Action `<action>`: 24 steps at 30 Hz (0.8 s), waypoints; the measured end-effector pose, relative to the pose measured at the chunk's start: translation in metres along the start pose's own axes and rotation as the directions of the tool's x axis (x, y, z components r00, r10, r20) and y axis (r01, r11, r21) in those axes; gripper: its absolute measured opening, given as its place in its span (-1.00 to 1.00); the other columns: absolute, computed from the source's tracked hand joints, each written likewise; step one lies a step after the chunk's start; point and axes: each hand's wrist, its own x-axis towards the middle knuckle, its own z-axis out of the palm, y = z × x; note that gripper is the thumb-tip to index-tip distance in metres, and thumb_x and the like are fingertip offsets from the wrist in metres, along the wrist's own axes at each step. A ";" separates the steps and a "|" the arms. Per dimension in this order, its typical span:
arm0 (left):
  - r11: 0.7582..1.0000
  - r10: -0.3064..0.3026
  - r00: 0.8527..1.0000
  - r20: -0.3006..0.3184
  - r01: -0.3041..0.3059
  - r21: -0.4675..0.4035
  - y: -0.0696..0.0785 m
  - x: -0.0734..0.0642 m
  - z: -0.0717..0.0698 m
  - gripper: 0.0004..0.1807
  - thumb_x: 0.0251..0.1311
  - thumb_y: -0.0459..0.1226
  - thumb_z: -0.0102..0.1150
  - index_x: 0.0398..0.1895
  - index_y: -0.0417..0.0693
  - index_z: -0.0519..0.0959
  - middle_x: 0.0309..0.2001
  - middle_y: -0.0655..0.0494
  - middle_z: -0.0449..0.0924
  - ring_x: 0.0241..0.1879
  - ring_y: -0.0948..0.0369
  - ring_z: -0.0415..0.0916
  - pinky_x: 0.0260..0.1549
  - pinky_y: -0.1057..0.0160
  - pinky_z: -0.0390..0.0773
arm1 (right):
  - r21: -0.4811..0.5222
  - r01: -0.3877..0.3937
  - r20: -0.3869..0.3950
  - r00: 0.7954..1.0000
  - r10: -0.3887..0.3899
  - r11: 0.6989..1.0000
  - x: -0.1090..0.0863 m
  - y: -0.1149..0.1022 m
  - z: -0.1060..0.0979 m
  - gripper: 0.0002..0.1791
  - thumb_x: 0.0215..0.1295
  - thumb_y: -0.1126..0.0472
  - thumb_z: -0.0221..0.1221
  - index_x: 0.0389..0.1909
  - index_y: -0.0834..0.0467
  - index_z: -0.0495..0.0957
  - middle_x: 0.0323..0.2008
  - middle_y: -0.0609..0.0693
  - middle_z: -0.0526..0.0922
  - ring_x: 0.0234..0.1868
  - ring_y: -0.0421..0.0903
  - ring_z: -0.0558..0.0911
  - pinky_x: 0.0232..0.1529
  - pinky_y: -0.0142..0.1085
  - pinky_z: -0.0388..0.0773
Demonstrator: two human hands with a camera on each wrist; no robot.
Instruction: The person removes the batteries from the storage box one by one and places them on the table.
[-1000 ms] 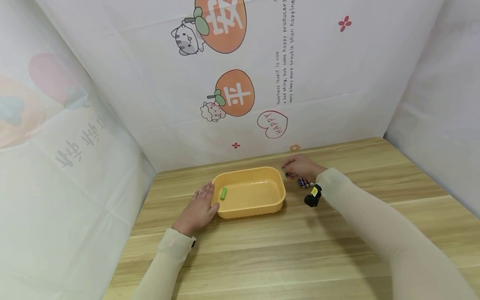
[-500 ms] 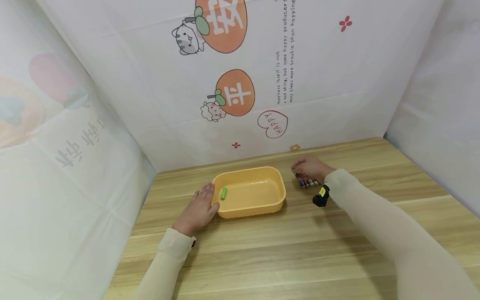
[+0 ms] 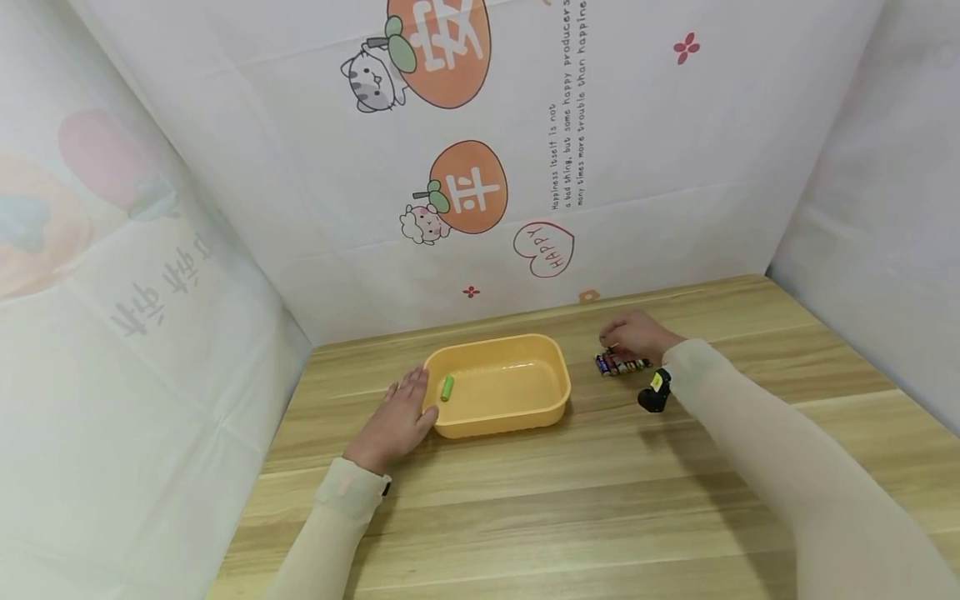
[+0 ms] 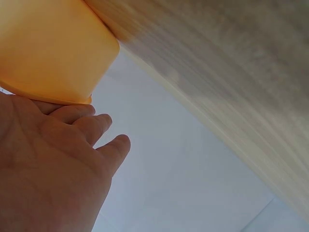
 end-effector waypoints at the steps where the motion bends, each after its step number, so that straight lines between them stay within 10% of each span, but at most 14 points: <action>1: 1.000 -0.001 1.000 0.001 0.001 -0.001 0.000 0.000 0.000 -0.28 0.45 -0.04 -0.28 0.51 -0.30 -0.03 0.51 -0.18 -0.08 0.48 -0.04 -0.14 0.39 -0.07 -0.09 | 0.003 -0.003 0.000 1.000 0.003 1.000 0.000 0.002 -0.002 -0.45 0.38 0.26 0.11 0.28 0.49 0.29 0.11 0.37 0.44 -0.13 0.01 0.57 -0.03 -0.05 0.57; 24: 1.000 -0.005 1.000 0.011 0.005 -0.007 0.000 -0.001 -0.001 -0.29 0.48 -0.05 -0.27 0.52 -0.30 -0.05 0.52 -0.16 -0.11 0.49 -0.02 -0.14 0.38 -0.08 -0.09 | -0.023 -0.039 -0.038 0.999 0.038 0.999 -0.005 0.027 -0.026 -0.45 0.40 0.22 0.09 0.27 0.51 0.30 0.13 0.37 0.45 -0.19 -0.02 0.60 -0.16 -0.14 0.61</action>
